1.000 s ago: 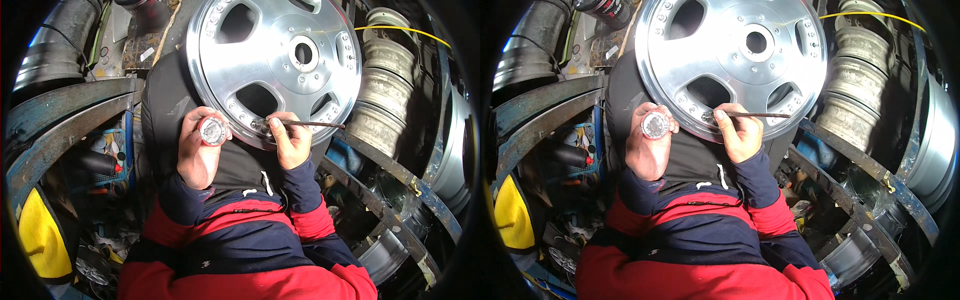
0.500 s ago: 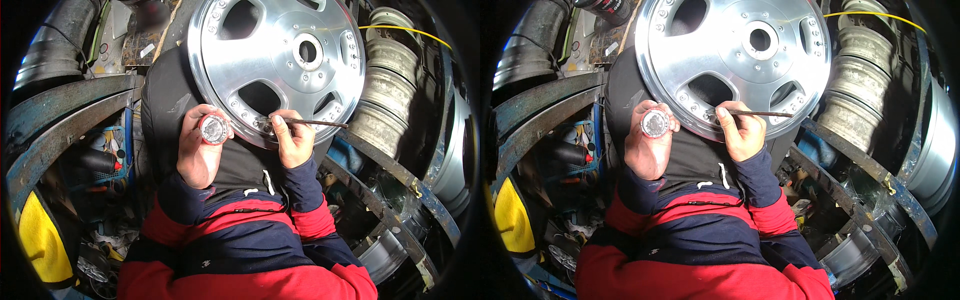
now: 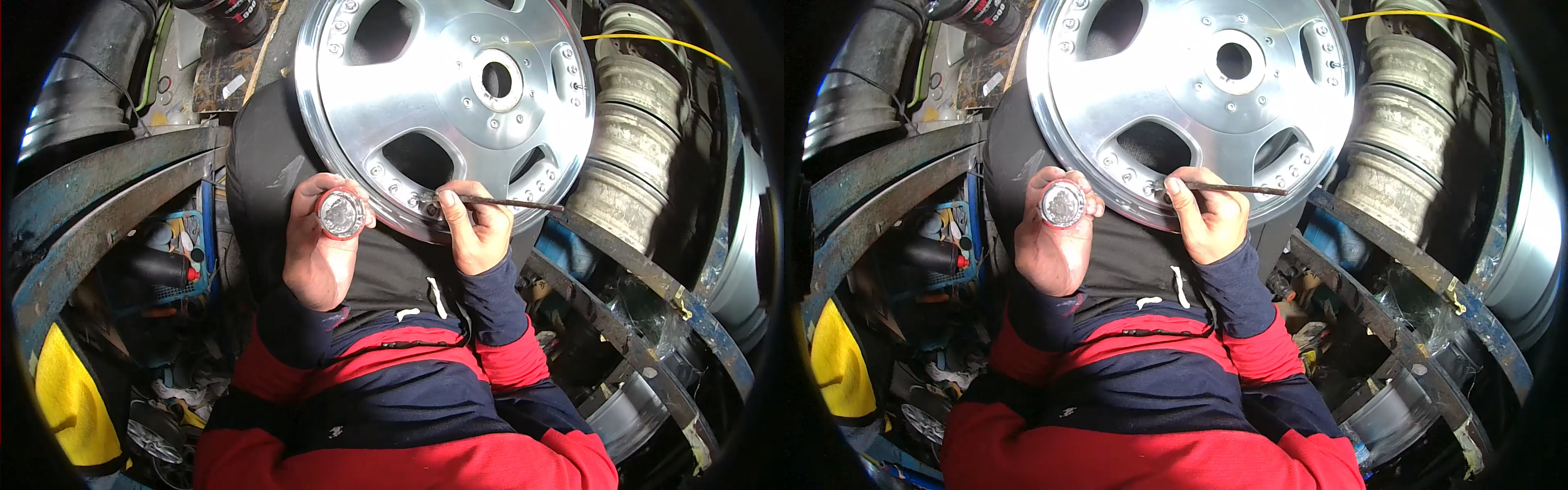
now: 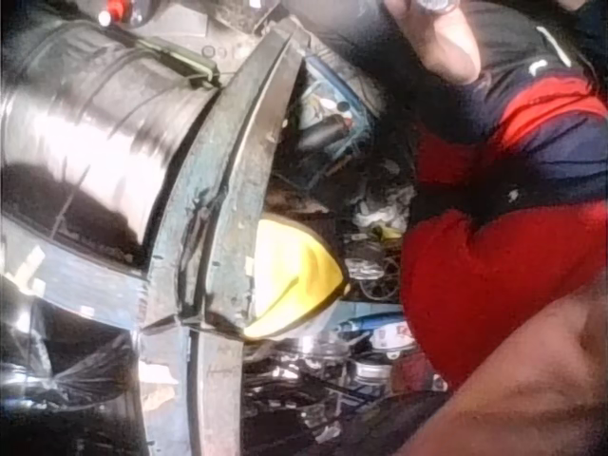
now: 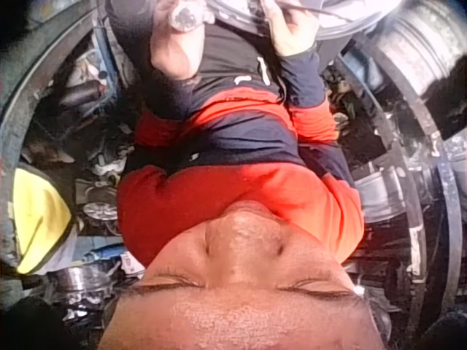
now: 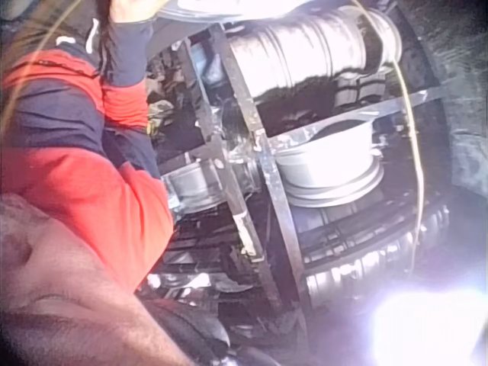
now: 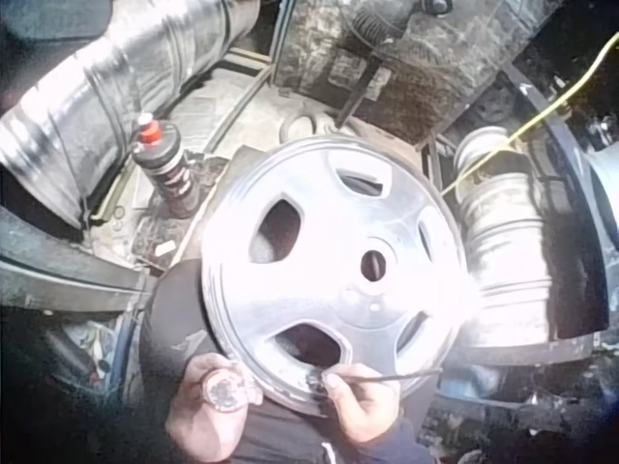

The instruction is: The person paints the small decorative bolts and crevices on a silver car rim using a fine brush and red paint. They rotate the rim on their lap to reach different sections.

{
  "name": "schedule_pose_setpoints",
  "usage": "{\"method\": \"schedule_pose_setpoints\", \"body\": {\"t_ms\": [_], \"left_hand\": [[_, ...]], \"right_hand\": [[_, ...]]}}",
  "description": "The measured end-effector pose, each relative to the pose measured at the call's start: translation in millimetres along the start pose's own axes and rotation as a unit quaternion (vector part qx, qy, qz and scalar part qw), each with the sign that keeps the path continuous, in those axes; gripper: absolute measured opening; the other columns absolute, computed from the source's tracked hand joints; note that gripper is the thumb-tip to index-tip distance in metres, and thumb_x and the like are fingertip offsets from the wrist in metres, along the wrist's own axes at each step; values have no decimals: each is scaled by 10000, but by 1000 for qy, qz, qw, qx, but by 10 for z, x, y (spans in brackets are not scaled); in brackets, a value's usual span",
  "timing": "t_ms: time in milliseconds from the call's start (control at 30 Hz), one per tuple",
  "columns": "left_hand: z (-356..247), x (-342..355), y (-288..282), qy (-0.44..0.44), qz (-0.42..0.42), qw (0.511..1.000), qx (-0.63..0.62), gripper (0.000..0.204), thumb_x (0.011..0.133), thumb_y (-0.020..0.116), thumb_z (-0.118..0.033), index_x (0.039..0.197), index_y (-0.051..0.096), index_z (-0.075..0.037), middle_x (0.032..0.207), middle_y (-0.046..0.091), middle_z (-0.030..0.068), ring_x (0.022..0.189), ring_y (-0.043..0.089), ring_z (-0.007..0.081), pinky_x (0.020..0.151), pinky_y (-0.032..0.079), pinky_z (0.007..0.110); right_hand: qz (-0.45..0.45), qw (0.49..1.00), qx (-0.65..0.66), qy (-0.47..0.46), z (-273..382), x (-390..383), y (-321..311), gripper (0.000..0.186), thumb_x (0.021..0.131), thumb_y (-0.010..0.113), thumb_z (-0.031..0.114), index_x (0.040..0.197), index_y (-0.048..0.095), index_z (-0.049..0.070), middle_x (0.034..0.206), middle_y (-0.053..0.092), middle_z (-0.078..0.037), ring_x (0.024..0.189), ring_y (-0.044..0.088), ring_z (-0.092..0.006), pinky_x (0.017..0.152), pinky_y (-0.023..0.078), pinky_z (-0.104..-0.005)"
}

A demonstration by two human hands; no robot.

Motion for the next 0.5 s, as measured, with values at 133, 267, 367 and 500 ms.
{"method": "schedule_pose_setpoints", "body": {"t_ms": [133,267,367,500], "left_hand": [[4,0,-1,0,1,1000,0,466,910,526,-308,1222,449,28,1069,559,199,930,557,247,832,446,356],[-1,-5,-24,3,-4,1000,5,460,907,527,-299,1221,453,29,1064,571,194,935,558,253,826,451,357],[2,-4,-27,5,-9,1000,4,460,906,527,-298,1219,454,31,1064,578,192,947,560,258,821,456,363],[9,-7,-36,6,-14,1000,4,467,905,530,-304,1219,455,33,1073,581,193,962,561,260,820,462,372]], "right_hand": [[-2,1000,-3,-28,11,-11,-11,119,889,643,88,880,657,-30,706,628,-98,628,595,-169,610,464,-270],[2,1000,3,-29,12,-24,-16,113,885,646,83,876,658,-29,708,630,-102,624,596,-177,606,466,-273],[-3,999,11,-32,-10,-32,-41,106,882,648,78,875,659,-28,708,631,-103,625,598,-178,605,468,-278],[-12,999,34,-22,-64,-41,-65,97,875,650,70,873,660,-26,708,632,-103,626,601,-181,603,471,-283]]}}
Point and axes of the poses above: each hand's wrist, its own x-axis towards the middle knuckle, its own y-axis out of the palm, z = x × y, the point moved 8 cm from there along x, towards the middle knuckle
